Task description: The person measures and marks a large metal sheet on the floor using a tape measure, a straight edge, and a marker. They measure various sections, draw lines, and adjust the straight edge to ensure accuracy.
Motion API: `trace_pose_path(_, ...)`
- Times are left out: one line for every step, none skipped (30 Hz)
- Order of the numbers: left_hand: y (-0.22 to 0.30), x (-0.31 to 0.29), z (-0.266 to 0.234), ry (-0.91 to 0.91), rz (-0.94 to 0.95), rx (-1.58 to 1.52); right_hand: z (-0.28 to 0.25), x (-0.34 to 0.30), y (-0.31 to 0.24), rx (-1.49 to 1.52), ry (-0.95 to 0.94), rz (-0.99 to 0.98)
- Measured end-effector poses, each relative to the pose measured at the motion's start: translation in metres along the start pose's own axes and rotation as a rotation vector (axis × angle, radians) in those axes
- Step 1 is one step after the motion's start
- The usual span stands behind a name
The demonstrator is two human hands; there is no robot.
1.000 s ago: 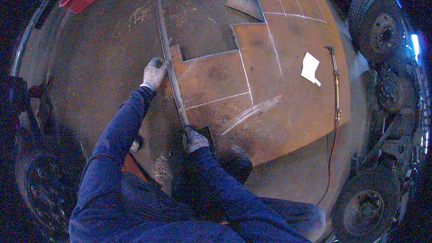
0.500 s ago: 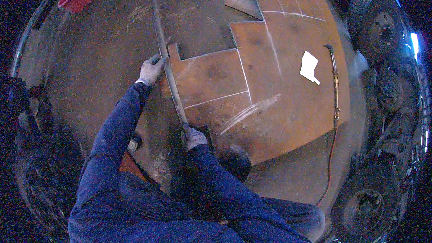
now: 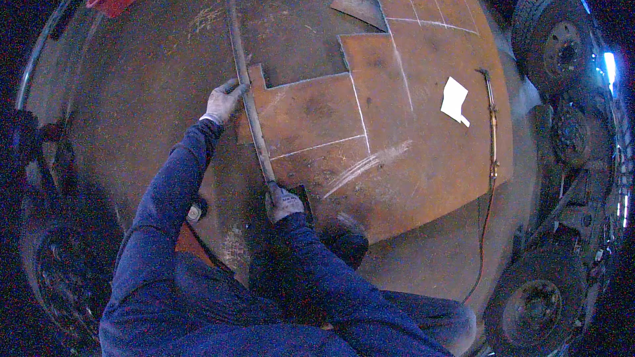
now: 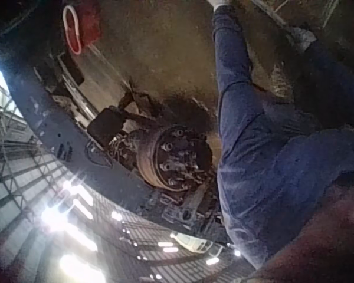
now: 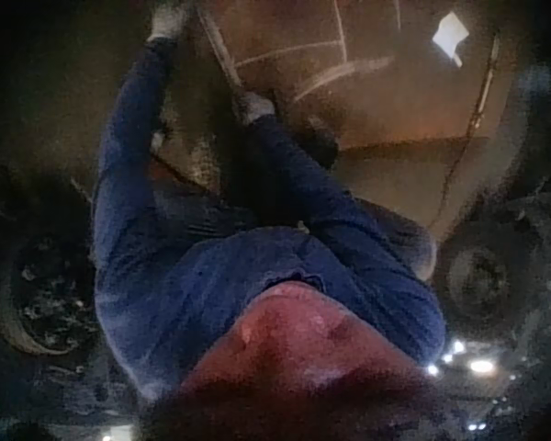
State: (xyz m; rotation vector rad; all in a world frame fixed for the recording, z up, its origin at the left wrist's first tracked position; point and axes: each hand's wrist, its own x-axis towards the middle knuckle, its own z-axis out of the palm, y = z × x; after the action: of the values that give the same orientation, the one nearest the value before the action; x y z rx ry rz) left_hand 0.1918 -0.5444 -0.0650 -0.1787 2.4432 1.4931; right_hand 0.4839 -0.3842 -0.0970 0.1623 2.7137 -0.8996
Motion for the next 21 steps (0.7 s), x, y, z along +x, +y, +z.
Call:
trace_pose_path(0.0, 0.0, -0.001, -0.002, -0.014, 0.008, -0.001, 0.0, -0.001, 0.0, -0.008, 0.006)
trace_pose_path(0.001, 0.001, -0.001, -0.001, 0.002, 0.034, -0.001, 0.0, 0.0, -0.001, -0.014, 0.013)
trace_pose_path(0.001, 0.001, -0.001, -0.001, 0.018, 0.061, 0.0, 0.0, 0.002, 0.003, 0.003, 0.003)
trace_pose_path(0.002, 0.002, -0.002, 0.0, 0.033, 0.088, 0.002, 0.0, 0.003, 0.008, 0.019, -0.007)
trace_pose_path(0.005, 0.001, -0.004, -0.05, 0.026, 0.166, 0.001, 0.0, 0.002, 0.011, 0.033, -0.017)
trace_pose_path(0.008, 0.0, -0.008, -0.099, 0.019, 0.245, -0.001, 0.0, 0.001, 0.015, 0.035, -0.014)
trace_pose_path(0.011, 0.0, -0.011, -0.149, 0.012, 0.323, -0.002, -0.001, 0.001, 0.02, 0.037, -0.01)
trace_pose_path(0.004, 0.001, -0.013, -0.168, 0.038, 0.357, -0.003, -0.002, -0.002, 0.027, 0.04, -0.01)
trace_pose_path(-0.003, 0.001, -0.015, -0.188, 0.063, 0.391, 0.0, -0.002, 0.0, 0.026, 0.058, -0.038)
trace_pose_path(-0.009, 0.003, -0.016, -0.207, 0.089, 0.426, 0.004, -0.001, 0.002, 0.025, 0.077, -0.066)
trace_pose_path(-0.006, 0.003, -0.016, -0.248, 0.075, 0.397, 0.005, -0.001, 0.003, 0.022, 0.097, -0.089)
trace_pose_path(-0.003, 0.003, -0.017, -0.288, 0.061, 0.369, 0.005, -0.001, 0.004, 0.029, 0.09, -0.066)
trace_pose_path(0.0, 0.003, -0.018, -0.328, 0.047, 0.34, 0.005, -0.001, 0.006, 0.035, 0.084, -0.043)
trace_pose_path(0.001, 0.001, -0.02, -0.312, 0.041, 0.368, 0.003, 0.0, 0.003, 0.037, 0.071, -0.026)
trace_pose_path(0.001, -0.002, -0.019, -0.295, 0.034, 0.395, 0.001, -0.001, 0.002, 0.036, 0.06, -0.023)
trace_pose_path(0.002, -0.004, -0.02, -0.278, 0.027, 0.421, -0.002, -0.001, 0.0, 0.035, 0.048, -0.02)
trace_pose_path(0.003, -0.004, -0.022, -0.315, 0.003, 0.404, -0.005, -0.001, -0.004, 0.041, 0.039, -0.02)
trace_pose_path(0.004, -0.002, -0.025, -0.353, -0.021, 0.386, -0.008, -0.001, -0.008, 0.035, 0.031, -0.015)
trace_pose_path(0.004, -0.002, -0.028, -0.389, -0.046, 0.366, -0.01, -0.002, -0.012, 0.028, 0.022, -0.01)
trace_pose_path(0.003, -0.009, -0.027, -0.414, 0.017, 0.312, -0.012, -0.001, -0.014, 0.018, 0.016, -0.003)
trace_pose_path(0.004, -0.016, -0.021, -0.442, 0.09, 0.257, -0.008, -0.001, -0.006, 0.039, 0.056, -0.022)
